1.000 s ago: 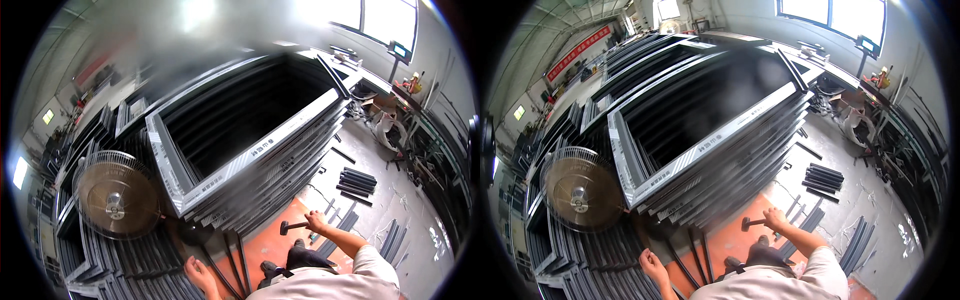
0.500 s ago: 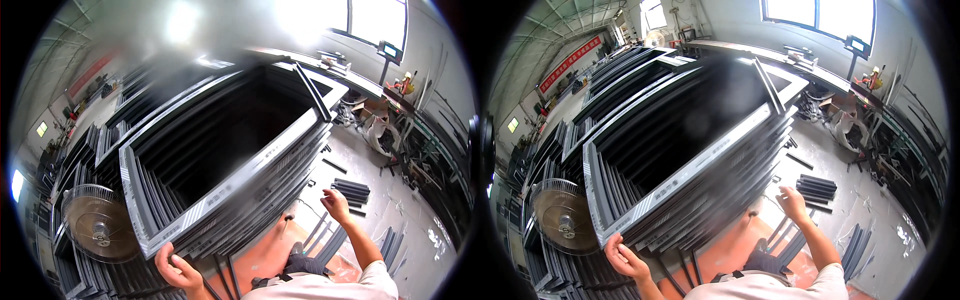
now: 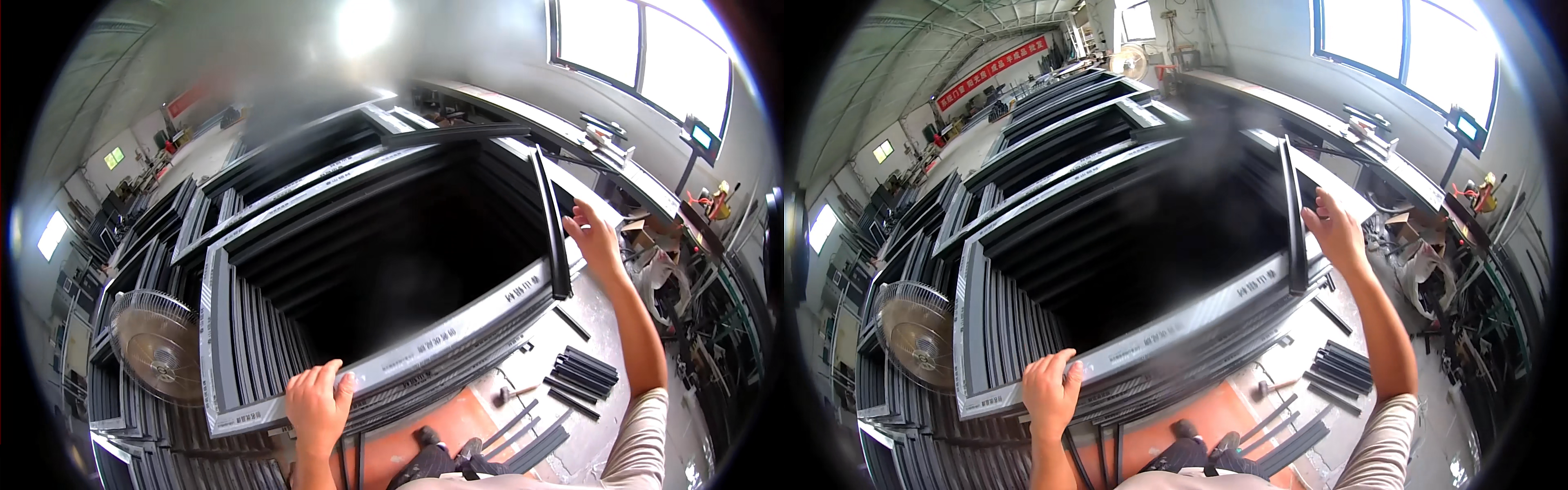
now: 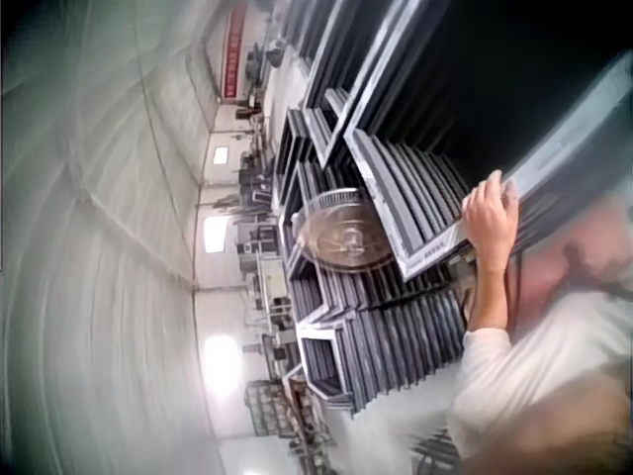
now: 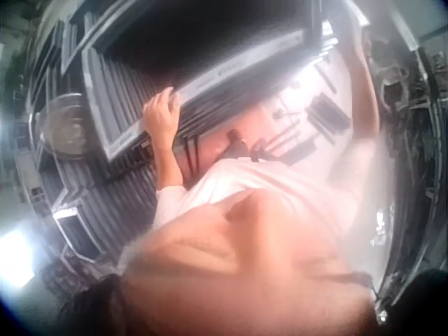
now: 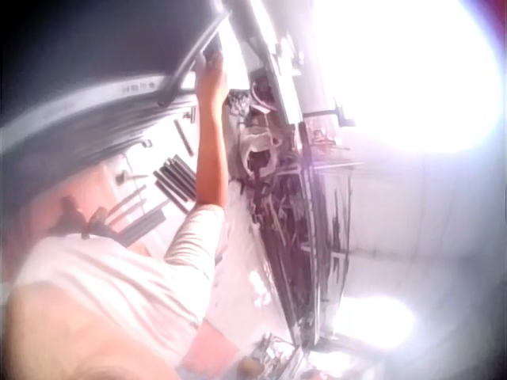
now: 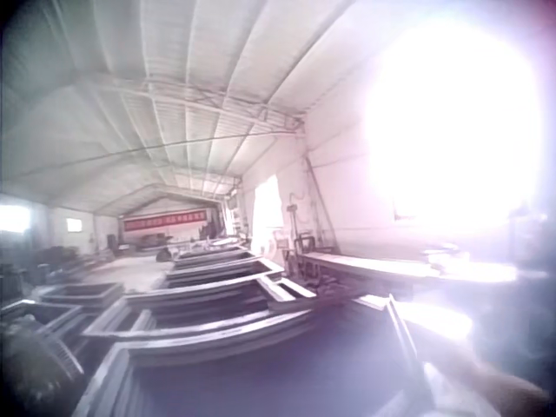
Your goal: The person picks up rubber sealing strips from the floor, installs them into the grooves of window frames by hand, and moves the window frames to a stack.
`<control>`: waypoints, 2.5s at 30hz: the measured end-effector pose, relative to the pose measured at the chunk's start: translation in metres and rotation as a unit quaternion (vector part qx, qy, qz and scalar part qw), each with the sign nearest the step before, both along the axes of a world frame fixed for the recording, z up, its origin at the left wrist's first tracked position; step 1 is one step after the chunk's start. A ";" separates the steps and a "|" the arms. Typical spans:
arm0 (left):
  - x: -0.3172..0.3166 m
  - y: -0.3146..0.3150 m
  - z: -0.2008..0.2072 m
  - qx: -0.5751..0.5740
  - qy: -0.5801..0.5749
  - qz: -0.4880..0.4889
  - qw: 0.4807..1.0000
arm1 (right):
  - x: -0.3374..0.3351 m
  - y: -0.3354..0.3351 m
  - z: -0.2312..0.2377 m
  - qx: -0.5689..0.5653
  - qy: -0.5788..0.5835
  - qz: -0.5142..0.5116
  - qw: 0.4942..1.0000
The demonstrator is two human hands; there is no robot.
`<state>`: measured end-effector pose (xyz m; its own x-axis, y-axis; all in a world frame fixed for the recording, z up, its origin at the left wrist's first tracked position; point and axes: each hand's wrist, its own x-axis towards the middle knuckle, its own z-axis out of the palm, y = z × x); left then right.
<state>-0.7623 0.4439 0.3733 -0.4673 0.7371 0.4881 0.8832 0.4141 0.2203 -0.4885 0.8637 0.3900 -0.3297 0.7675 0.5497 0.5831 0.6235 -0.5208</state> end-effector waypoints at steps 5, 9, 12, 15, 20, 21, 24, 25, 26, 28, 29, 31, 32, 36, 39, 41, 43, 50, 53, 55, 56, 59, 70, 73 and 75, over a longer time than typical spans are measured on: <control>-0.007 -0.010 0.006 -0.009 0.002 -0.025 1.000 | -0.046 0.104 -0.018 -0.234 0.003 0.024 0.972; -0.013 -0.012 0.019 -0.048 -0.052 -0.095 0.993 | -0.059 0.093 0.002 -0.323 -0.041 -0.051 0.944; -0.024 -0.013 0.021 -0.054 -0.051 -0.127 0.989 | -0.060 0.086 -0.003 -0.473 0.137 0.048 0.869; -0.032 -0.019 0.030 -0.113 -0.129 -0.155 0.973 | -0.052 0.088 -0.002 -0.513 0.224 0.074 0.825; -0.030 -0.015 0.033 -0.124 -0.178 -0.122 0.968 | -0.048 0.092 0.039 -0.445 0.160 0.147 0.869; -0.027 -0.013 0.035 -0.123 -0.181 -0.116 0.969 | -0.047 0.105 0.046 -0.369 0.108 0.170 0.907; -0.019 0.004 0.042 -0.122 -0.185 -0.077 0.972 | -0.069 0.136 0.074 -0.025 -0.058 0.123 0.990; -0.014 0.012 0.042 -0.121 -0.188 -0.064 0.973 | -0.087 0.147 0.078 0.124 -0.117 0.074 0.983; -0.009 0.020 0.041 -0.113 -0.195 -0.052 0.973 | -0.106 0.152 0.087 0.095 -0.114 0.069 0.987; 0.000 0.041 0.038 -0.098 -0.200 -0.034 0.974 | -0.136 0.188 0.091 0.135 -0.114 0.104 0.979; 0.007 0.054 0.036 -0.080 -0.198 -0.017 0.977 | -0.151 0.214 0.086 0.186 -0.121 0.139 0.965; 0.019 0.077 0.033 -0.047 -0.192 0.020 0.980 | -0.183 0.251 0.082 0.203 -0.148 0.184 0.950; 0.024 0.087 0.036 -0.036 -0.188 0.064 0.979 | -0.200 0.273 0.078 0.230 -0.142 0.221 0.937; 0.022 0.097 0.013 -0.002 -0.162 0.191 0.968 | -0.256 0.345 0.043 0.280 -0.144 0.276 0.908; 0.032 0.099 0.012 0.041 -0.113 0.254 0.960 | -0.298 0.365 0.035 0.226 -0.235 0.316 0.891; 0.031 0.099 0.006 0.062 -0.087 0.267 0.958 | -0.316 0.387 0.022 0.187 -0.268 0.367 0.871; 0.033 0.101 0.008 0.062 -0.088 0.278 0.955 | -0.328 0.376 0.018 0.144 -0.275 0.382 0.870; 0.030 0.106 0.006 0.070 -0.073 0.307 0.946 | -0.322 0.359 0.036 0.138 -0.354 0.306 0.873; 0.031 0.106 0.009 0.073 -0.077 0.311 0.944 | -0.321 0.368 0.034 0.142 -0.349 0.308 0.873; 0.033 0.106 0.011 0.074 -0.077 0.314 0.943 | -0.323 0.362 0.032 0.133 -0.332 0.323 0.876; 0.033 0.106 0.012 0.073 -0.075 0.314 0.943 | -0.326 0.360 0.031 0.128 -0.320 0.308 0.887; 0.034 0.106 0.016 0.055 -0.082 0.297 0.950 | -0.325 0.371 0.022 0.144 -0.303 0.307 0.890; 0.031 0.096 0.014 0.044 -0.071 0.260 0.962 | -0.432 0.304 0.064 0.271 -0.169 0.353 0.880; 0.030 0.097 0.012 0.041 -0.060 0.255 0.964 | -0.494 0.283 0.048 0.249 -0.191 0.368 0.875; 0.029 0.097 0.016 0.029 -0.097 0.248 0.963 | -0.528 0.272 0.032 0.240 -0.192 0.388 0.869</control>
